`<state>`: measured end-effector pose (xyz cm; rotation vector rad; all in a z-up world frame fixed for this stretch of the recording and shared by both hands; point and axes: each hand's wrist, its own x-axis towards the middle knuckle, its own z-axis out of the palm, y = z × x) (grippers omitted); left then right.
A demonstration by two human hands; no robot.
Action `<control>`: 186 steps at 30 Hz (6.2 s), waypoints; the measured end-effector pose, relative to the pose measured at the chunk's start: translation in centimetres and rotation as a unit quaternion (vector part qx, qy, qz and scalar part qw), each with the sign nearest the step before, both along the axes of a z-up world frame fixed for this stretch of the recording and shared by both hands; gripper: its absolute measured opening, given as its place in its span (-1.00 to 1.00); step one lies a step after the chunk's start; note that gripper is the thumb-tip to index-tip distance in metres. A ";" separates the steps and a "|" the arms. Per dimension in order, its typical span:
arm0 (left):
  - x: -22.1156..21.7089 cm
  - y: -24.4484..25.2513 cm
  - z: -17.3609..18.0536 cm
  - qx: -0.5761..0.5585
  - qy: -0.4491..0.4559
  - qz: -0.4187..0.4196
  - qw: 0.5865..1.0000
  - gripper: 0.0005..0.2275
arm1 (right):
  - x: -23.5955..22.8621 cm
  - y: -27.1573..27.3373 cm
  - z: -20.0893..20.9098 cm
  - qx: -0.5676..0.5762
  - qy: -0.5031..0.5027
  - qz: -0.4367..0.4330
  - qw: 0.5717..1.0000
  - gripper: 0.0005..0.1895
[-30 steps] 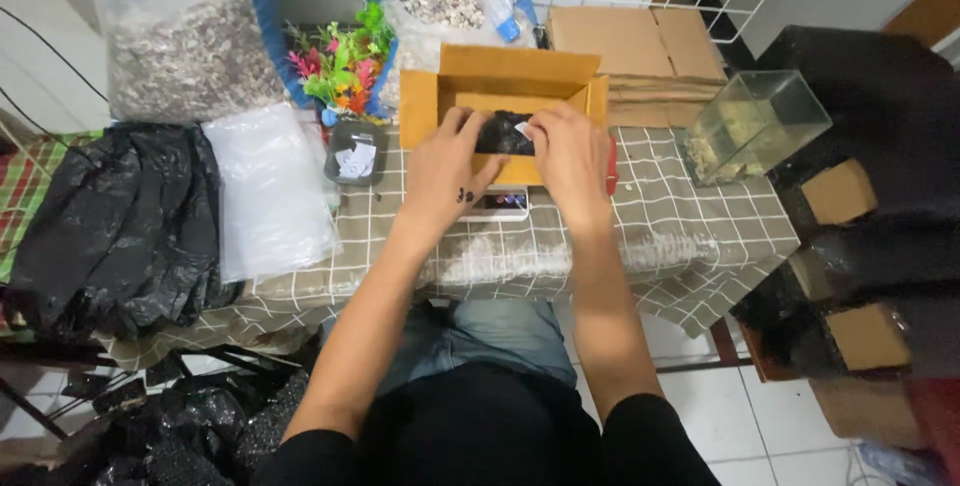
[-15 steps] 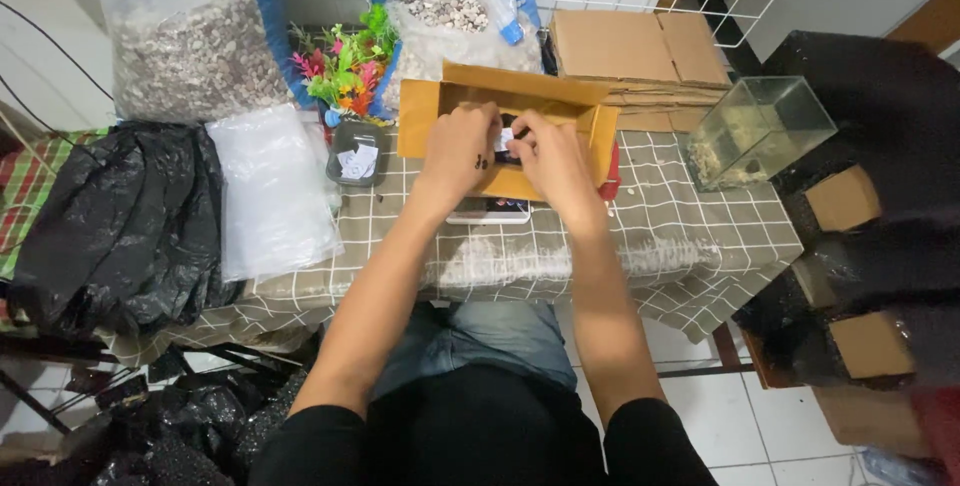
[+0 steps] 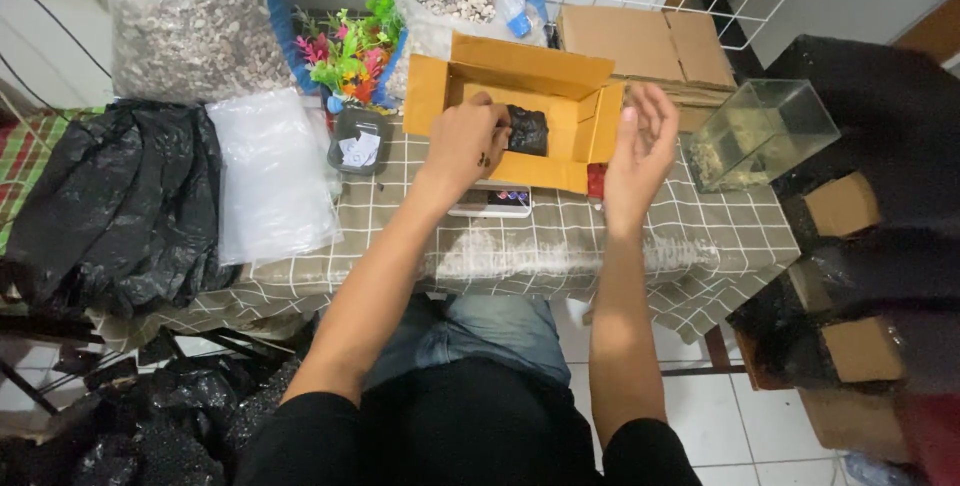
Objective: The person places a small black object into a cardboard box, closes the box, and wraps it in black bubble wrap. They then secure the wrapped package with tape and place it into a black plastic shipping bag.
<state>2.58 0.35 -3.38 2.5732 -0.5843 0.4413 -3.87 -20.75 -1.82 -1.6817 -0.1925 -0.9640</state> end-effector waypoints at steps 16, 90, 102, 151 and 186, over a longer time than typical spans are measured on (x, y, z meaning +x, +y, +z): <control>-7.0 4.3 -0.1 -0.453 -0.096 -0.033 0.886 -0.36 | 3.7 0.5 -5.3 0.182 0.161 0.242 0.939 -0.31; -1.3 -9.2 -4.7 -0.108 -0.213 -0.314 0.919 -0.59 | 5.3 -10.3 -14.9 -0.095 0.116 -0.083 0.985 -0.84; 0.4 -13.8 -9.0 -0.171 -0.004 -0.372 0.913 -0.16 | 5.0 -10.1 -14.7 -0.121 0.146 -0.043 0.981 -0.85; -1.4 -11.8 -6.2 -0.106 -0.012 -0.352 0.930 -0.21 | -4.1 -4.8 -7.6 0.067 0.089 -0.030 0.993 -0.86; -8.6 -0.9 2.2 -0.485 0.068 -0.169 0.855 -0.40 | -3.9 4.6 -1.7 0.067 0.078 0.320 0.942 -0.63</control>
